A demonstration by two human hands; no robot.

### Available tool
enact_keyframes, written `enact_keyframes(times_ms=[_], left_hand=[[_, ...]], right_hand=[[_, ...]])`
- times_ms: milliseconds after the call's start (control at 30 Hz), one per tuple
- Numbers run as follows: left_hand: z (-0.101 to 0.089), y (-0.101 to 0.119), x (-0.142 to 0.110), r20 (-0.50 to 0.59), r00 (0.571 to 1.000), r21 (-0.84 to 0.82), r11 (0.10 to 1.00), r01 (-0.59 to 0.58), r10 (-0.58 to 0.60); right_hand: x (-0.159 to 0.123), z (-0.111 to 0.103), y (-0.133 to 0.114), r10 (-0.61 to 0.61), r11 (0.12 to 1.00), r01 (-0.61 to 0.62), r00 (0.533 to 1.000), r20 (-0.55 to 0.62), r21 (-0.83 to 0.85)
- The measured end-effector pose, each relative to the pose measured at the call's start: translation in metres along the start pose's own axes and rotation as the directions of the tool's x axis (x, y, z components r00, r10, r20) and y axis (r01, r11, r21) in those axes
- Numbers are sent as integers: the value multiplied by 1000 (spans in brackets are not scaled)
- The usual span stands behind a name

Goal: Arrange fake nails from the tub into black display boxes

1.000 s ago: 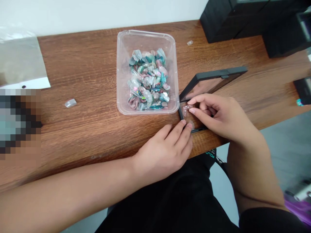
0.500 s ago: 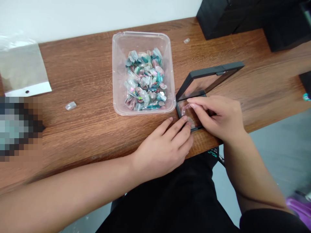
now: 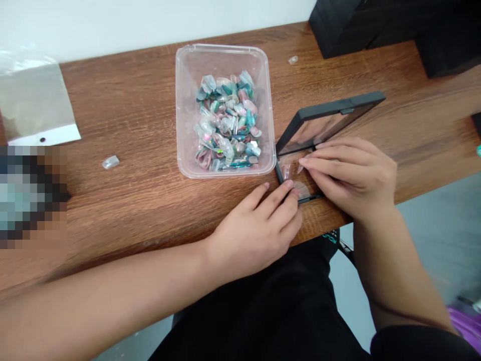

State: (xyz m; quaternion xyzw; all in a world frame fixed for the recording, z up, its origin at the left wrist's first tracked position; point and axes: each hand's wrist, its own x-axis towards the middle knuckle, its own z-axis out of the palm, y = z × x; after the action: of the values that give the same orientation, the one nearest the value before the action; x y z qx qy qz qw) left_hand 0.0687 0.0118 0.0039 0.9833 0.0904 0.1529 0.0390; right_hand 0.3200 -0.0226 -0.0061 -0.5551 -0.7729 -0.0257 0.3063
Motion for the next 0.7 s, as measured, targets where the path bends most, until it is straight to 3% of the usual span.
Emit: enact_keyframes(times_ms=[167,467,700], left_hand=[[1,1,0,-9,1000,15,1000,-3,3],[2,3,-3,2,1000,84,996,-32,31],[3,-5,1,83,996,-64,997,30,-25]], right_hand=[[-9,-4,5,3,995,-7,999,40,101],[-8,-8,-3,51,989,-59,997,59,137],[-5,-7,-10,56,994,-62,996,68,92]])
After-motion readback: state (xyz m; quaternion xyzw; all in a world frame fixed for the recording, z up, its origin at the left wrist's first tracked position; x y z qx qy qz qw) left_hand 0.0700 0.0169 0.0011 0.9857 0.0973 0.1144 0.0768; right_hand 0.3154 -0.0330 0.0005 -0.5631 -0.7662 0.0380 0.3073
